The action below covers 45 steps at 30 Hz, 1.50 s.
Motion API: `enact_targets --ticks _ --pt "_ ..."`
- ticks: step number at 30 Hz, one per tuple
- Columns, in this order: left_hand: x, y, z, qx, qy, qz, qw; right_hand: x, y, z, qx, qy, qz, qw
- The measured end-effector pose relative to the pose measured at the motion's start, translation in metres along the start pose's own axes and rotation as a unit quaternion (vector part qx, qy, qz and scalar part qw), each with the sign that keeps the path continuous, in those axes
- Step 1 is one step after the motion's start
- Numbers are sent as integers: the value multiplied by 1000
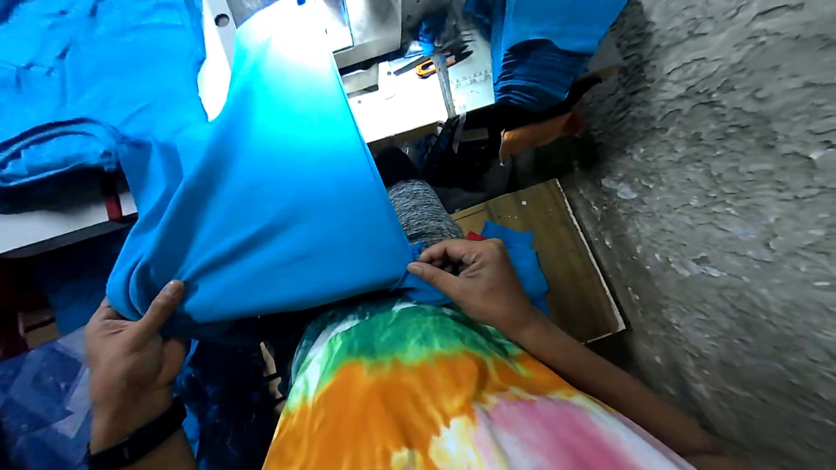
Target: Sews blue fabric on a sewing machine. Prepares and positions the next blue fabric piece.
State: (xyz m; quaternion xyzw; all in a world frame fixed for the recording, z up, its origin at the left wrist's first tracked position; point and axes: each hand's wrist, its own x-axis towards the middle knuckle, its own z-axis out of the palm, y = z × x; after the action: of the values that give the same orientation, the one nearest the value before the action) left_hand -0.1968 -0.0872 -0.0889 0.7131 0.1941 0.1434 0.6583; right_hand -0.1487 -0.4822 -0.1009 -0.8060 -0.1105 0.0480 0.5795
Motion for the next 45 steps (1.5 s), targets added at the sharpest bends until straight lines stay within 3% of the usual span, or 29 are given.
enact_targets --ticks 9,15,18,24,29,45 --pt "-5 9 4 35 9 10 999 -3 7 -5 -21 -26 -28 999" --pt "-3 10 4 24 19 6 1000 17 6 -9 11 -144 142 979" --pt "-4 10 5 29 19 6 999 17 7 -8 16 -144 104 984" --pt "-4 2 2 29 9 -8 1000 5 7 -5 -62 -33 1 998" --pt "-4 3 4 30 4 -4 1000 -1 4 -5 -87 23 -11 996" --pt "-14 13 13 66 50 8 997 -5 12 -6 -40 9 -75 996"
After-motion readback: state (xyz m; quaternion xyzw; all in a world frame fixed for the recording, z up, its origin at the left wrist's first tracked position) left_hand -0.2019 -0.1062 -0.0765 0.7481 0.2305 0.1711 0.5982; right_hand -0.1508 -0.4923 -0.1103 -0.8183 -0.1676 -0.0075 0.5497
